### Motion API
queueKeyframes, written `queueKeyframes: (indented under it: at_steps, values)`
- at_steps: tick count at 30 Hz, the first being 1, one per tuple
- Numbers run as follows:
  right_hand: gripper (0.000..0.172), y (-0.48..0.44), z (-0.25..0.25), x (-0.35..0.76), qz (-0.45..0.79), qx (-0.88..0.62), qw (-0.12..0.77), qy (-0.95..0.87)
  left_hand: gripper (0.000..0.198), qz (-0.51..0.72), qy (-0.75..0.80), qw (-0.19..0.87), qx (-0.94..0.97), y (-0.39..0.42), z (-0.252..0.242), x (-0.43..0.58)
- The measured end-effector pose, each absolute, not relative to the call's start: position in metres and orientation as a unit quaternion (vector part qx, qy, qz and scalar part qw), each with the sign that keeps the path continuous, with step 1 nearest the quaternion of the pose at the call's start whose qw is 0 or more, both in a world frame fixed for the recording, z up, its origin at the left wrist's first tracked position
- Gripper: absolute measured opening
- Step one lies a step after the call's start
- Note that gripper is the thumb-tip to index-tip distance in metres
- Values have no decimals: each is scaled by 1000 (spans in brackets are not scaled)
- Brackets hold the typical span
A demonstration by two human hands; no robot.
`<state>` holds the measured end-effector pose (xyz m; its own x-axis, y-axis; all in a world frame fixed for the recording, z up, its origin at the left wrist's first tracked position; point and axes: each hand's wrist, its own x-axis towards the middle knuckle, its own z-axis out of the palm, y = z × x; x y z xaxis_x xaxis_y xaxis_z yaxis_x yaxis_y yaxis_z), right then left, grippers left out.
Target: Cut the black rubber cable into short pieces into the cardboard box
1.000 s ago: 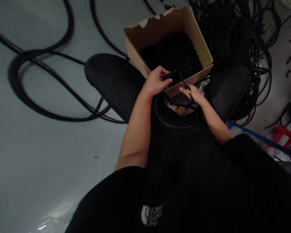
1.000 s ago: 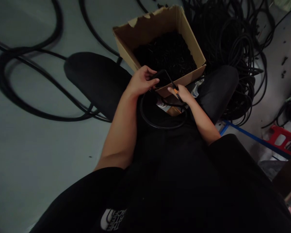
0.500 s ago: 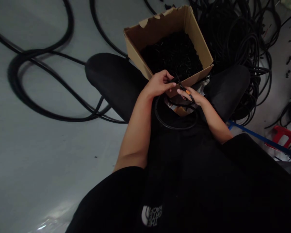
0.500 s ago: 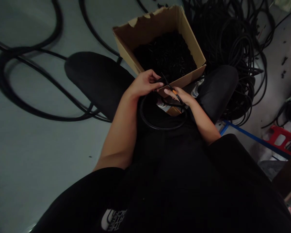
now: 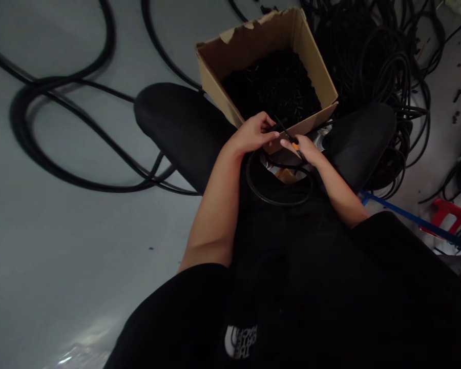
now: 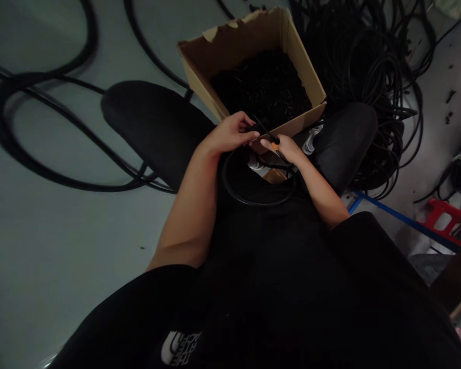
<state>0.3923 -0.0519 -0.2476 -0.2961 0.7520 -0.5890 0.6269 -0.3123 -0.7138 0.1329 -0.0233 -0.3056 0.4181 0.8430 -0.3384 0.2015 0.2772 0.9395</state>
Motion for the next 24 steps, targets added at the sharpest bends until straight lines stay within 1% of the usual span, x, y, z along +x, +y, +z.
queueKeyframes:
  at_steps: [3,5,9,12,14,17,20,22,24]
  values:
    - [81,-48,-238,391,517,-632,49,-575,65,252,494,630,543,-22,-304,133]
    - [81,-48,-232,390,503,-645,56,-572,62,262,500,625,539,-22,-298,134]
    - [81,-50,-226,390,516,-640,62,-566,54,296,492,621,534,-23,-285,134]
    - [79,-53,-229,392,529,-632,63,-563,51,305,491,614,538,-24,-281,134]
    - [75,-54,-236,393,533,-627,63,-565,50,298,498,606,543,-24,-280,134]
    - [63,-54,-248,395,523,-630,56,-571,47,282,512,591,555,-23,-278,135]
    - [55,-54,-252,395,512,-639,40,-573,39,265,515,588,564,-22,-276,136]
    - [58,-53,-251,395,509,-640,29,-575,33,258,519,586,566,-21,-275,136]
    - [66,-53,-248,395,511,-636,32,-578,31,260,529,573,570,-20,-274,136]
